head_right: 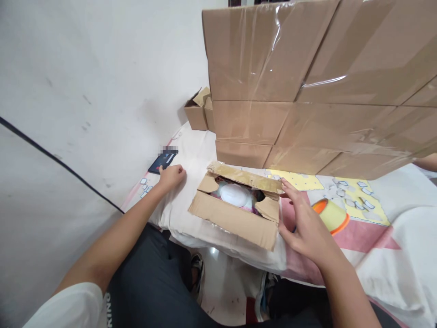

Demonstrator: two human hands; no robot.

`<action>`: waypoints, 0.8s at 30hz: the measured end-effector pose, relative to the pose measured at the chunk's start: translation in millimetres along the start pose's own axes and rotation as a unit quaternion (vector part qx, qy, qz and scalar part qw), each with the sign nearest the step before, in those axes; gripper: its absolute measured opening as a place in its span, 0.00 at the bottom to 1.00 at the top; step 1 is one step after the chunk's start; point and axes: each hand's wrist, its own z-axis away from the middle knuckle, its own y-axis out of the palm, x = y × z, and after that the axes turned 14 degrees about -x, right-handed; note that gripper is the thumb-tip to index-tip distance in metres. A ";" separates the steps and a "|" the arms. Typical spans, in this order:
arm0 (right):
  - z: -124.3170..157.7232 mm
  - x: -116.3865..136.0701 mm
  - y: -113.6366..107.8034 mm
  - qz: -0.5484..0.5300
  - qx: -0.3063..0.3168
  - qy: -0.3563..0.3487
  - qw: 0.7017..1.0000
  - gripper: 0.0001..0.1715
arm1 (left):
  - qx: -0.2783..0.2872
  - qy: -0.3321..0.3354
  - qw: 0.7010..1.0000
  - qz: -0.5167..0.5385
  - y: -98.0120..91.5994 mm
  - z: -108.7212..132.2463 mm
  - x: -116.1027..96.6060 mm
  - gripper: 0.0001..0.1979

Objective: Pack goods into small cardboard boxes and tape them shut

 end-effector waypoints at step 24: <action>2.8 4.4 -3.9 0.013 0.008 -0.010 1.000 0.46 | -0.039 0.057 0.997 -0.041 16.3 -11.9 5.2 0.16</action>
